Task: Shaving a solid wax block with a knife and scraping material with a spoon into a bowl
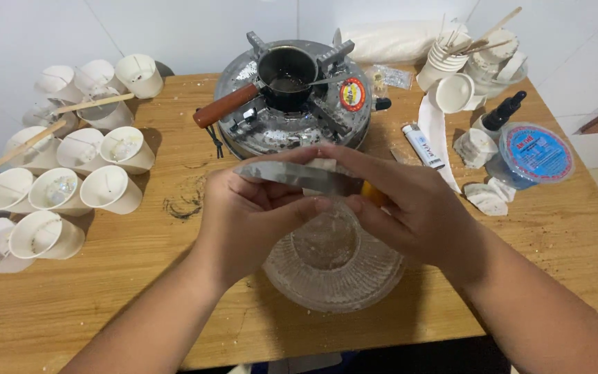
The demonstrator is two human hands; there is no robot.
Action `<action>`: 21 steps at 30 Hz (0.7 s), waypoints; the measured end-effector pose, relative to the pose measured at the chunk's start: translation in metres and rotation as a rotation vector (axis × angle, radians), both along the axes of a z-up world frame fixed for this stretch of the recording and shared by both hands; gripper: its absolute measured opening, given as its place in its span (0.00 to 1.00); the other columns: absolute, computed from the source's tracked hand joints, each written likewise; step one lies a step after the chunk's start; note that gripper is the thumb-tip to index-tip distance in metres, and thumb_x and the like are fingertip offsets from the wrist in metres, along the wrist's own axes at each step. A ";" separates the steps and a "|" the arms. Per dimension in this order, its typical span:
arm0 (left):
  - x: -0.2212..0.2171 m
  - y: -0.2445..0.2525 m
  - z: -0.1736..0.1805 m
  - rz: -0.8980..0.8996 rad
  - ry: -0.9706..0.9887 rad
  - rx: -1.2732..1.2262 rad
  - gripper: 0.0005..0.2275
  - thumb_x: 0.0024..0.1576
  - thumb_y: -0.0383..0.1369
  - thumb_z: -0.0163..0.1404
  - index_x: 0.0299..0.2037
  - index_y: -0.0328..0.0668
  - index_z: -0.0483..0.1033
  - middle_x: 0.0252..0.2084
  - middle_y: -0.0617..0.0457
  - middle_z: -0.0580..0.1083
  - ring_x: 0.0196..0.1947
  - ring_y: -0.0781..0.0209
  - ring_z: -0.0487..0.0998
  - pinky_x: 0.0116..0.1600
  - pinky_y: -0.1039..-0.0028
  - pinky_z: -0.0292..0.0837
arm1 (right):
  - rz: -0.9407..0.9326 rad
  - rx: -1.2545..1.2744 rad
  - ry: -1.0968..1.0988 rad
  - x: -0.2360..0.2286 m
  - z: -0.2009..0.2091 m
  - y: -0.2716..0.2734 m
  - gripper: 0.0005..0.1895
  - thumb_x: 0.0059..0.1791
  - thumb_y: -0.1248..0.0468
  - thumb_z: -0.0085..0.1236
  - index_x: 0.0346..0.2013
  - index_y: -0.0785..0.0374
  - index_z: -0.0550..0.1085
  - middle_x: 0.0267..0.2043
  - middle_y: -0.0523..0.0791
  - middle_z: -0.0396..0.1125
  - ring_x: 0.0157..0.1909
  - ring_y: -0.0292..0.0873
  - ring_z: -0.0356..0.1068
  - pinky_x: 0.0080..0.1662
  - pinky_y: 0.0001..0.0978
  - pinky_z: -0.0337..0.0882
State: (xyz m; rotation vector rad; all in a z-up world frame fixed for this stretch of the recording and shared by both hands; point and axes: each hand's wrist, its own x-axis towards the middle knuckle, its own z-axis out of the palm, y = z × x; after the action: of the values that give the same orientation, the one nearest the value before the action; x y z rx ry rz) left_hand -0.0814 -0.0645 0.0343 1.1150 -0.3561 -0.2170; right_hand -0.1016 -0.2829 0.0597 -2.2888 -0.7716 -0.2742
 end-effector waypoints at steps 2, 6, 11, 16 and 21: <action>-0.004 0.002 0.010 0.030 0.003 0.048 0.23 0.48 0.16 0.60 0.57 0.28 0.76 0.49 0.40 0.81 0.46 0.59 0.82 0.51 0.70 0.84 | 0.012 -0.001 -0.011 0.002 -0.006 -0.003 0.28 0.55 0.55 0.47 0.71 0.53 0.63 0.22 0.39 0.61 0.23 0.37 0.57 0.32 0.27 0.62; -0.008 0.003 0.021 0.071 0.018 0.126 0.22 0.46 0.18 0.62 0.54 0.27 0.78 0.47 0.41 0.82 0.43 0.62 0.82 0.44 0.69 0.88 | 0.022 -0.003 -0.051 0.003 -0.012 -0.005 0.28 0.54 0.62 0.50 0.70 0.54 0.63 0.19 0.37 0.59 0.22 0.36 0.56 0.31 0.27 0.63; -0.005 0.001 0.009 0.061 0.025 0.056 0.22 0.47 0.16 0.61 0.54 0.26 0.77 0.49 0.38 0.81 0.46 0.59 0.82 0.52 0.68 0.85 | 0.035 -0.044 -0.049 0.006 -0.011 -0.003 0.26 0.55 0.59 0.45 0.70 0.54 0.63 0.37 0.41 0.67 0.26 0.39 0.64 0.35 0.29 0.66; -0.008 0.002 0.014 0.036 0.011 0.109 0.21 0.49 0.17 0.60 0.55 0.25 0.78 0.46 0.43 0.82 0.43 0.66 0.79 0.49 0.73 0.84 | 0.078 -0.106 -0.282 0.006 -0.019 -0.008 0.25 0.59 0.63 0.47 0.72 0.58 0.59 0.39 0.46 0.70 0.33 0.46 0.68 0.37 0.37 0.67; -0.009 0.002 0.012 0.019 -0.092 0.069 0.17 0.50 0.18 0.60 0.51 0.22 0.77 0.44 0.37 0.82 0.43 0.58 0.83 0.52 0.72 0.85 | 0.090 -0.016 -0.153 0.001 -0.002 0.002 0.23 0.57 0.66 0.44 0.68 0.60 0.64 0.64 0.48 0.72 0.43 0.42 0.76 0.46 0.33 0.72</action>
State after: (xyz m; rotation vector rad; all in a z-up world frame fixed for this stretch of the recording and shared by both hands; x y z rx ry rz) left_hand -0.0901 -0.0628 0.0458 1.1987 -0.4226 -0.1629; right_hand -0.1006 -0.2810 0.0577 -2.2600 -0.9549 -0.4068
